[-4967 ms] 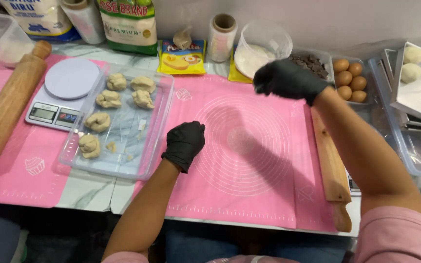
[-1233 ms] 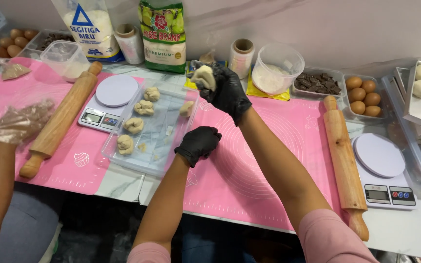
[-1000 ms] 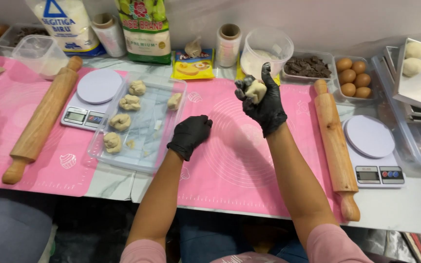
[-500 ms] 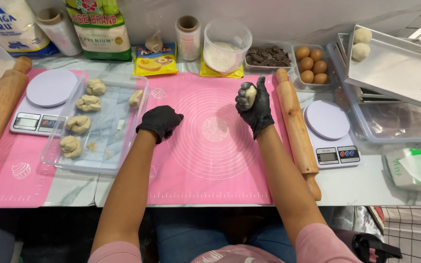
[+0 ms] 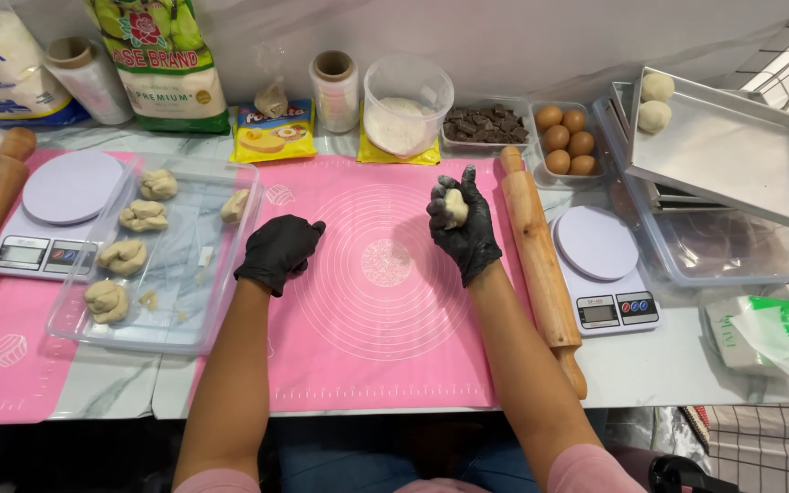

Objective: The person flattens a dough ball on a pink mat, rolls it into a thin circle using a rolling pin, places a piece of chocolate in the center, and folds the dough to enclose the filling.

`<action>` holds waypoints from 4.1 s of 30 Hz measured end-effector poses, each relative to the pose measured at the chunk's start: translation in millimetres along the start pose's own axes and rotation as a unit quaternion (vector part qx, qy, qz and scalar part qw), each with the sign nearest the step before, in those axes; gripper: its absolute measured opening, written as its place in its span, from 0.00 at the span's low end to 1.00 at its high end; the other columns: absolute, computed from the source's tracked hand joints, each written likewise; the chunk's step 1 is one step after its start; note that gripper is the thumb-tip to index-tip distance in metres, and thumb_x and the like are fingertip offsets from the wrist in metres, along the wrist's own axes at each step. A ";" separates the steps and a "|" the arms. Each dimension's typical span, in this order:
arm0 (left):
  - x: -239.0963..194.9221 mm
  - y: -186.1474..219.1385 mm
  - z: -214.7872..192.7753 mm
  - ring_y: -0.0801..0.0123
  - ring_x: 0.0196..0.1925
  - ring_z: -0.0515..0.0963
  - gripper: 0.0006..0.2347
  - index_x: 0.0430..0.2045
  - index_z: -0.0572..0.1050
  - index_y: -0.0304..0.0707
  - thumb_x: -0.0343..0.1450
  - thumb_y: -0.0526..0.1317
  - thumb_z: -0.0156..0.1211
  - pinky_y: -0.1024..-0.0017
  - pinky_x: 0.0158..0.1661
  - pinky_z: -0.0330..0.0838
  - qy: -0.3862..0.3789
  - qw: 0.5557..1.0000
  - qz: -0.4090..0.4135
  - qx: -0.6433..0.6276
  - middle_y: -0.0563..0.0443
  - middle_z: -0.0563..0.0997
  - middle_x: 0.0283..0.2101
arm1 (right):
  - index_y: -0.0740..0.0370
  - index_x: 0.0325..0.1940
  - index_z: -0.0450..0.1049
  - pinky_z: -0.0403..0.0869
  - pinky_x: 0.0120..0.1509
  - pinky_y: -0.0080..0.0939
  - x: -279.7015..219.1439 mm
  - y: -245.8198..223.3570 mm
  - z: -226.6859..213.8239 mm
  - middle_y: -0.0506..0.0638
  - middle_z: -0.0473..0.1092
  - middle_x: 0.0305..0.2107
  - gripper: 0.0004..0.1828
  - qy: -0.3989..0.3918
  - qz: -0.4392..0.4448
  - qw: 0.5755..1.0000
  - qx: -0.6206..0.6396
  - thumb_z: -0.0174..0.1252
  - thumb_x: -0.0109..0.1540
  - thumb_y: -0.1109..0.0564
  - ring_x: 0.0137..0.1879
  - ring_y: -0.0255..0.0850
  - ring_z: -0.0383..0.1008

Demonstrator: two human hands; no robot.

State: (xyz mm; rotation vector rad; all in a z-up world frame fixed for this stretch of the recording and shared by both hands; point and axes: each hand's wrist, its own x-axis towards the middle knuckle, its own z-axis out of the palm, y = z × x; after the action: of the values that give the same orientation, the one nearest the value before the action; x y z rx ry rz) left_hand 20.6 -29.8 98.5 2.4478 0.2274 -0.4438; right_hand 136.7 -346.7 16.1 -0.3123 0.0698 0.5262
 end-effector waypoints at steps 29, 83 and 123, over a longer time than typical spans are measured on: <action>-2.2 -4.1 -1.8 0.60 0.26 0.85 0.17 0.21 0.80 0.46 0.71 0.53 0.47 0.66 0.43 0.72 0.001 1.000 0.020 -0.002 0.54 0.80 0.13 | 0.61 0.42 0.72 0.60 0.19 0.27 -11.9 6.6 3.1 0.54 0.66 0.29 0.30 -0.063 0.011 0.994 -0.094 0.47 0.68 0.31 0.23 0.38 0.62; 15.2 -7.5 3.5 0.63 0.23 0.84 0.16 0.21 0.79 0.45 0.71 0.52 0.48 0.66 0.39 0.72 0.004 1.000 0.022 -0.015 0.53 0.79 0.14 | 0.56 0.35 0.75 0.62 0.24 0.27 -7.2 -11.6 -5.2 0.50 0.68 0.26 0.21 0.055 -0.046 0.995 -0.062 0.52 0.67 0.38 0.27 0.39 0.66; 74.3 -32.5 79.7 0.46 0.67 0.70 0.18 0.64 0.70 0.59 0.78 0.54 0.51 0.51 0.65 0.63 0.267 0.931 0.245 0.040 0.47 0.75 0.63 | 0.37 0.68 0.71 0.65 0.74 0.55 -44.0 77.4 65.3 0.42 0.72 0.60 0.20 0.030 -0.194 0.506 -0.840 0.46 0.73 0.39 0.67 0.47 0.70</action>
State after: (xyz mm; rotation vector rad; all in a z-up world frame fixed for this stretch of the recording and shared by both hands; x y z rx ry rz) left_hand 60.3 -49.5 -6.3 2.5370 -0.1880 0.4450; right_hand 58.8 -284.3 63.2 -2.2566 -0.5085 -0.0756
